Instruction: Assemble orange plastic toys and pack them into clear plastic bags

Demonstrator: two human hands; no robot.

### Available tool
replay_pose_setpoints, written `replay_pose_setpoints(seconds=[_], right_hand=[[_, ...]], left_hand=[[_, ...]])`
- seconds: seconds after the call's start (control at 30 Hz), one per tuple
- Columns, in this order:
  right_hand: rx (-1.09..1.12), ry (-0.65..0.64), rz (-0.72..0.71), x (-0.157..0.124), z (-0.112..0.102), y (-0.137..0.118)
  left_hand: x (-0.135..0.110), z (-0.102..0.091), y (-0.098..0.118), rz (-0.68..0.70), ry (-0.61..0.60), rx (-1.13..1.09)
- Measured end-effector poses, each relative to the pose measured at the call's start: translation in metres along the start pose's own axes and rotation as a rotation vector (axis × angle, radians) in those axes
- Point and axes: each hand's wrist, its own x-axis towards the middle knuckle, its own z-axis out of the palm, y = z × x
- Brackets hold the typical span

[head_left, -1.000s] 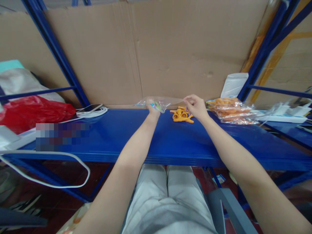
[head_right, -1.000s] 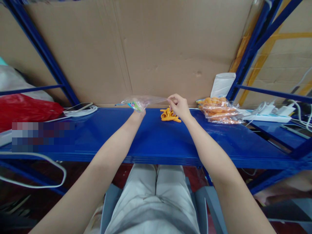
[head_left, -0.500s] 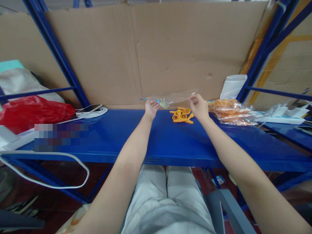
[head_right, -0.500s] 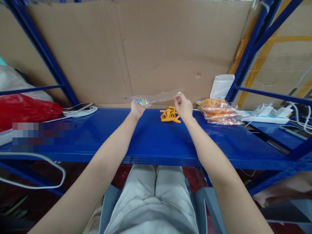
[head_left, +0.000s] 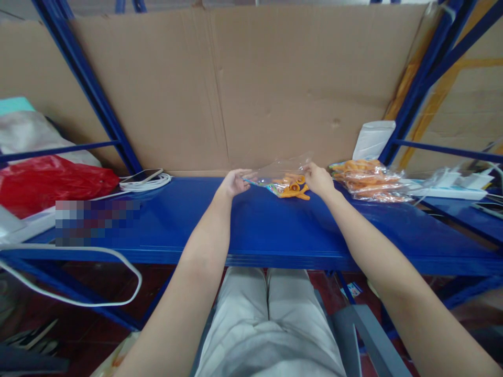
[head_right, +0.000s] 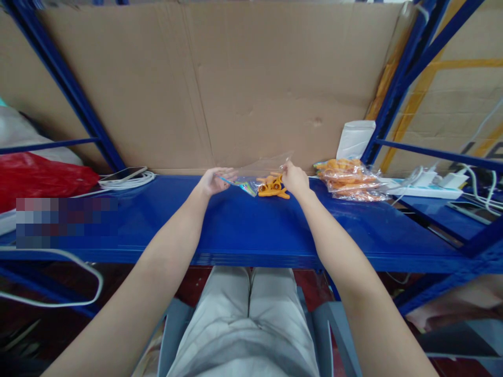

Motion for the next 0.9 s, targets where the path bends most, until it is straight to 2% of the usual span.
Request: replay_pose_setpoints(seconds=[0.17, 0.27, 0.43, 0.57, 0.7, 0.9], right_hand=[[-0.062, -0.054, 0.026, -0.002, -0.003, -0.002], [-0.038, -0.054, 0.004, -0.001, -0.002, -0.003], [0.081, -0.08, -0.075, -0.003, 0.012, -0.012], [0.212, -0.091, -0.2, -0.006, 0.032, -0.022], [0.296, -0.115, -0.252, -0.007, 0.044, -0.024], [0.357, -0.063, -0.28, -0.007, 0.045, -0.018]], left_hand=[[0.004, 0.015, 0.0, -0.102, 0.155, 0.384], [0.004, 0.015, 0.005, -0.106, 0.205, 0.661], [-0.007, -0.009, 0.018, -0.052, 0.242, 1.039], [-0.015, -0.034, 0.012, 0.032, 0.329, 1.295], [-0.018, -0.044, 0.004, 0.12, 0.417, 1.364], [-0.019, -0.041, 0.005, 0.283, 0.466, 1.309]])
